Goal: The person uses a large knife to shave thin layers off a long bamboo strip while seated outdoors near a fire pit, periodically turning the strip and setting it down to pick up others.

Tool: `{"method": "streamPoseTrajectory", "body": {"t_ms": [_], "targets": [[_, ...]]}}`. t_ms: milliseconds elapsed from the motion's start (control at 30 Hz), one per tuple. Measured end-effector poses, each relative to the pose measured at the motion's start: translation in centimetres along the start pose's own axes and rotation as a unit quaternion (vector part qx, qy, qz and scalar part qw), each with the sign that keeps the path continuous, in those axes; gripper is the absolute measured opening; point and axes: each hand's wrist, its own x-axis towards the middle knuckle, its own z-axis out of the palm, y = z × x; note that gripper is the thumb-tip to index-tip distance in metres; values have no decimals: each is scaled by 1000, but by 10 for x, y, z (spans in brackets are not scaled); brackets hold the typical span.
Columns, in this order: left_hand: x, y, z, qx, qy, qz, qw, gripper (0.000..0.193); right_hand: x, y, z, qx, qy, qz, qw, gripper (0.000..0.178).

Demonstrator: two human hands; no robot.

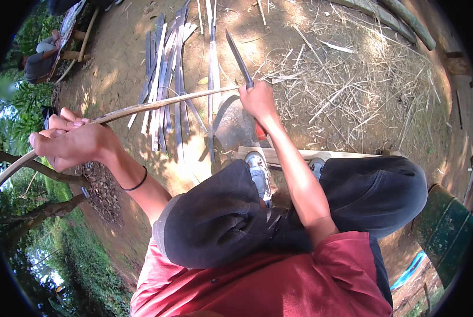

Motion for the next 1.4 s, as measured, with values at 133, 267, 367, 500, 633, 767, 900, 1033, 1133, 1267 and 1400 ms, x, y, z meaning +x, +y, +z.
{"method": "streamPoseTrajectory", "body": {"t_ms": [133,267,367,500,633,767,900,1033,1133,1267,1400], "targets": [[13,3,-6,-11,-6,5,1000,41,31,-33,-21,-22,0,-36,999,26],[3,-3,-2,17,-27,2,999,41,29,-47,-32,-28,-46,-33,998,26],[-5,-11,2,21,-13,-29,999,41,7,-37,-23,-3,-123,-37,992,30],[-7,-16,1,6,-3,-11,1000,42,-37,-32,-8,14,-157,-74,985,26],[-7,-10,-8,54,-19,-5,998,41,-87,-49,-6,74,-181,-148,969,21],[-4,5,-16,101,-26,-19,994,33,-93,-48,-6,54,-202,-156,965,20],[7,-6,-36,28,-112,-66,991,26,-68,26,35,-5,-173,-91,981,20],[21,-13,-48,0,-154,-132,979,26,-52,56,50,-37,-176,-82,980,21],[23,-8,-55,-8,-166,-138,976,24,-63,45,46,-51,-166,-116,978,21],[29,-4,-60,-41,-201,-151,967,20,-78,3,21,3,-220,-89,971,23],[38,-5,-66,-70,-226,-172,956,19,-67,46,44,-77,-168,-84,979,24]]}}
